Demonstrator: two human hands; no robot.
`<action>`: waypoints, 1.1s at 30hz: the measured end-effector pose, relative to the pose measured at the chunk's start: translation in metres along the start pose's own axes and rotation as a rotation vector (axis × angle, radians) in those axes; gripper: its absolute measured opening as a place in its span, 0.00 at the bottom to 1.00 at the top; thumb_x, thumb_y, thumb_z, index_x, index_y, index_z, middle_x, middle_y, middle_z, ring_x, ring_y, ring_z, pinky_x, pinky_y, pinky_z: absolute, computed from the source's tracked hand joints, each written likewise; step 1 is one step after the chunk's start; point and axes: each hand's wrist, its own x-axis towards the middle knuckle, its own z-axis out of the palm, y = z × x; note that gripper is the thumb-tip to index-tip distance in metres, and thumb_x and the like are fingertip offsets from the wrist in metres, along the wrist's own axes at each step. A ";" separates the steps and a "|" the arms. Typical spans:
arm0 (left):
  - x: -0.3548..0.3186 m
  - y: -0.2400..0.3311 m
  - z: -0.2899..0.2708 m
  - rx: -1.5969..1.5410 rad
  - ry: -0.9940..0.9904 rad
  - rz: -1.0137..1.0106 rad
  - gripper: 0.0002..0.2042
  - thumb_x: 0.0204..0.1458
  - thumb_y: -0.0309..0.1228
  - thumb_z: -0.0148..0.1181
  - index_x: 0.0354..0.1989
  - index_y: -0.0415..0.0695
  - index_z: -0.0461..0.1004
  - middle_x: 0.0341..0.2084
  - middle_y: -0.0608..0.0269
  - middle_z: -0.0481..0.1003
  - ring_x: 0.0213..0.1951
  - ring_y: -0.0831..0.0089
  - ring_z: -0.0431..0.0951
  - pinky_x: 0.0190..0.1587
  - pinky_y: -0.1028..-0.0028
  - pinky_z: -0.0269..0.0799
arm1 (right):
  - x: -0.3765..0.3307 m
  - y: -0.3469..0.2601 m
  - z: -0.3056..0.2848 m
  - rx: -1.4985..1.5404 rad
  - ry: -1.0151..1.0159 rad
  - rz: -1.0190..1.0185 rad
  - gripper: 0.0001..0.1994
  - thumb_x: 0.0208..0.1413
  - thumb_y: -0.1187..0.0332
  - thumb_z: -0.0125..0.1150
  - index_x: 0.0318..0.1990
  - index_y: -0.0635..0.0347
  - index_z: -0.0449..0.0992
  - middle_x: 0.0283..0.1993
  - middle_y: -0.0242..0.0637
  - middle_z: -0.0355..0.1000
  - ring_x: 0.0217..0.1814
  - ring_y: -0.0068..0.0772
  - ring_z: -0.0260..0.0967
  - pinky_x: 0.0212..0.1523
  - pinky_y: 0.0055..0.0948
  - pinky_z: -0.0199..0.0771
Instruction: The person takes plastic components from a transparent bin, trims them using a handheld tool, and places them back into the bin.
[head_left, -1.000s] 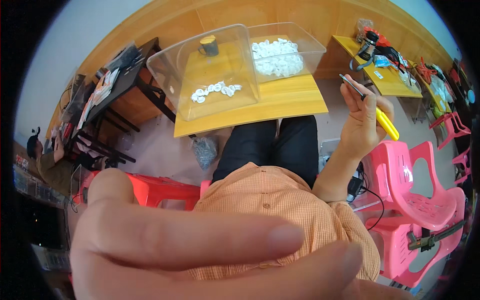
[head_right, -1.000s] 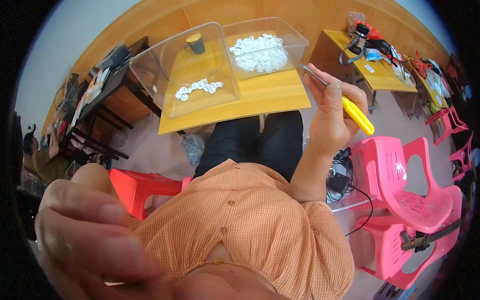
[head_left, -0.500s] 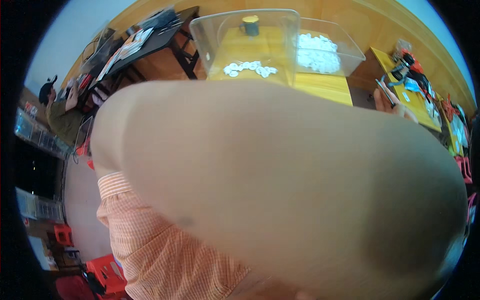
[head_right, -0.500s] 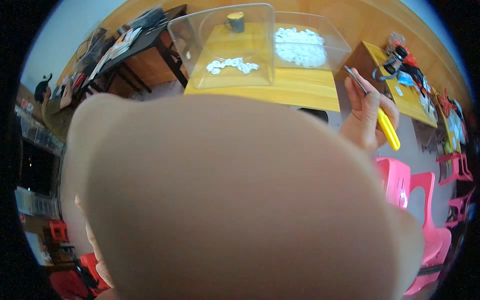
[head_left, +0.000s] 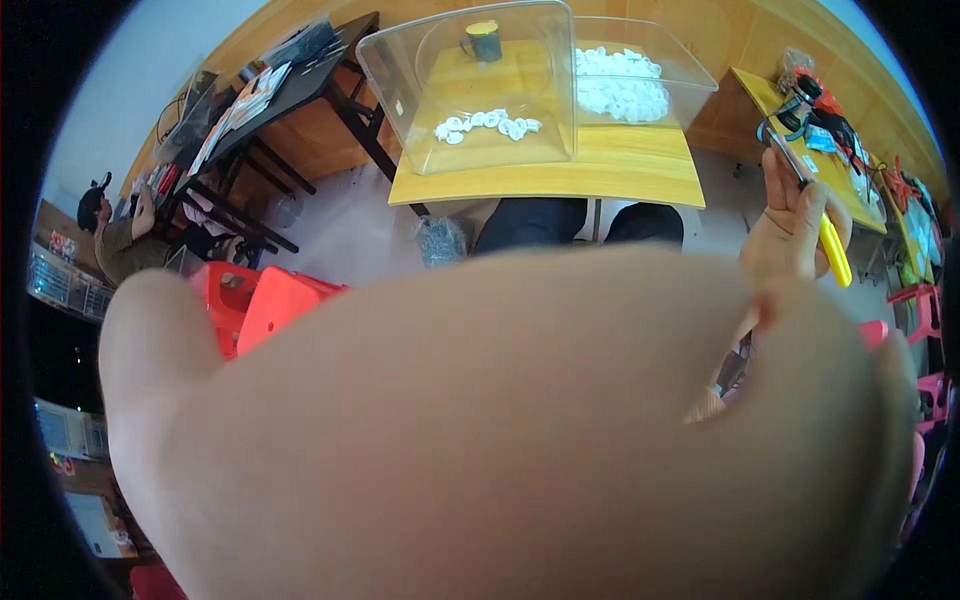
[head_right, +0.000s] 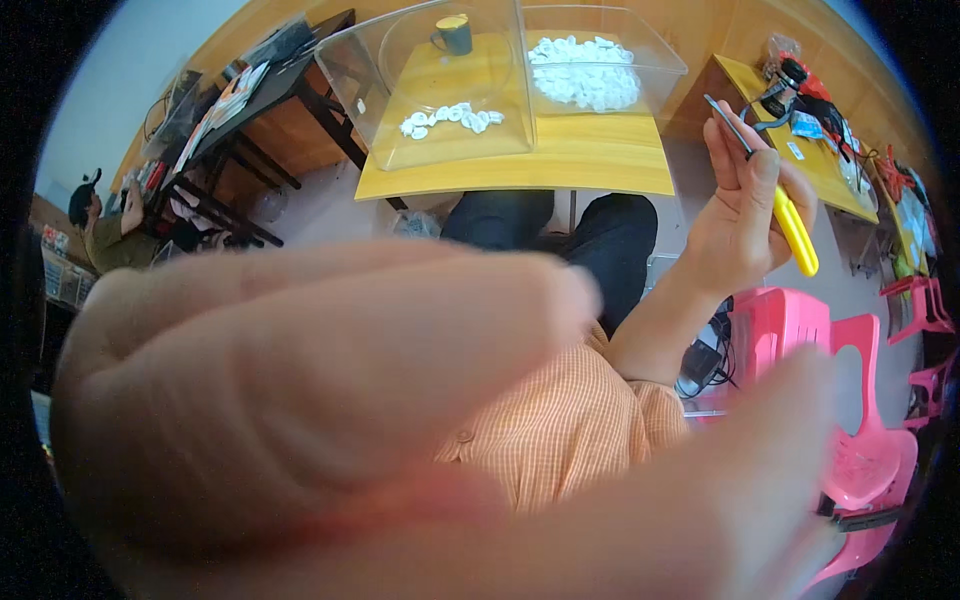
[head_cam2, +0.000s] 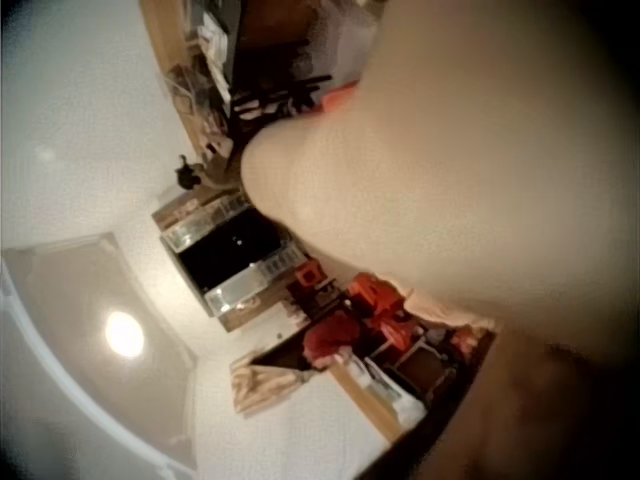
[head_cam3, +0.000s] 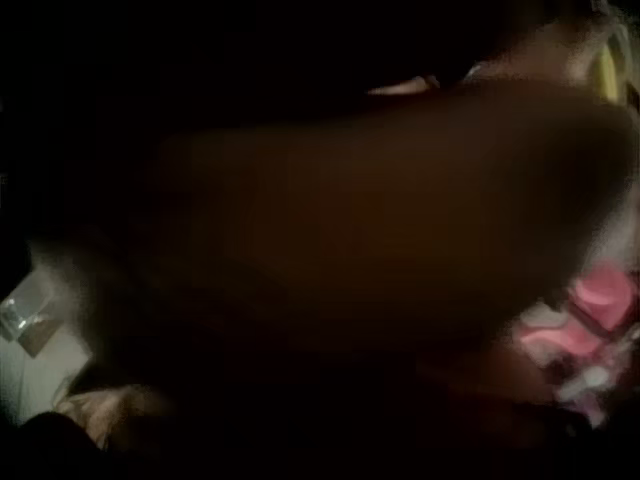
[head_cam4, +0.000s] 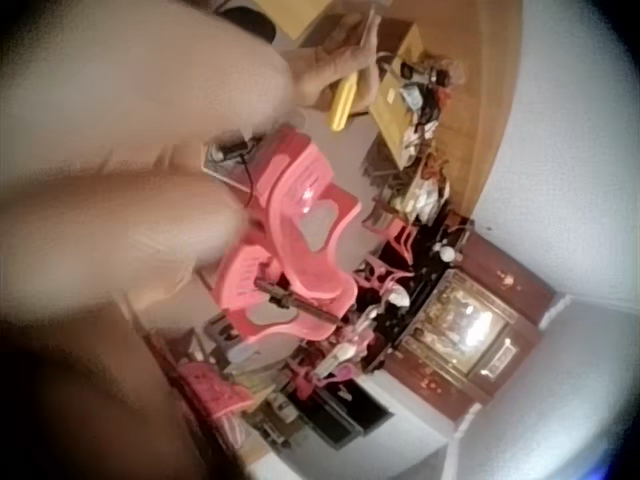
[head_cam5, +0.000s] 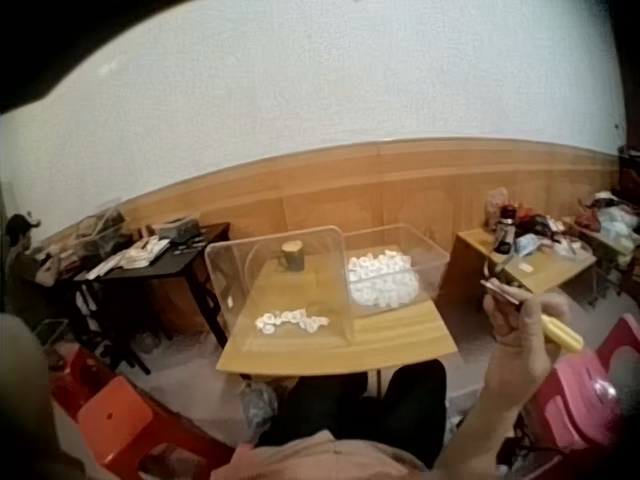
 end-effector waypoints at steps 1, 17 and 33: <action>0.002 0.000 0.000 -0.008 -0.010 0.009 0.16 0.47 0.37 0.57 0.46 0.49 0.71 0.35 0.59 0.76 0.36 0.64 0.77 0.35 0.66 0.74 | 0.000 -0.001 0.000 -0.022 0.000 -0.020 0.03 0.58 0.78 0.50 0.38 0.69 0.66 0.39 0.65 0.71 0.44 0.65 0.72 0.45 0.51 0.79; 0.033 0.040 -0.026 0.137 -0.191 0.054 0.16 0.51 0.39 0.52 0.48 0.53 0.69 0.34 0.60 0.76 0.34 0.63 0.77 0.34 0.66 0.74 | -0.004 -0.021 0.003 -0.061 0.016 0.003 0.03 0.59 0.77 0.52 0.36 0.70 0.67 0.40 0.61 0.72 0.46 0.59 0.72 0.46 0.47 0.78; 0.050 0.040 -0.024 0.112 -0.273 0.067 0.15 0.54 0.41 0.48 0.51 0.56 0.67 0.32 0.61 0.76 0.33 0.63 0.76 0.33 0.66 0.73 | -0.002 -0.024 -0.002 -0.045 0.010 -0.006 0.03 0.59 0.78 0.51 0.37 0.70 0.67 0.41 0.60 0.72 0.47 0.58 0.72 0.47 0.46 0.79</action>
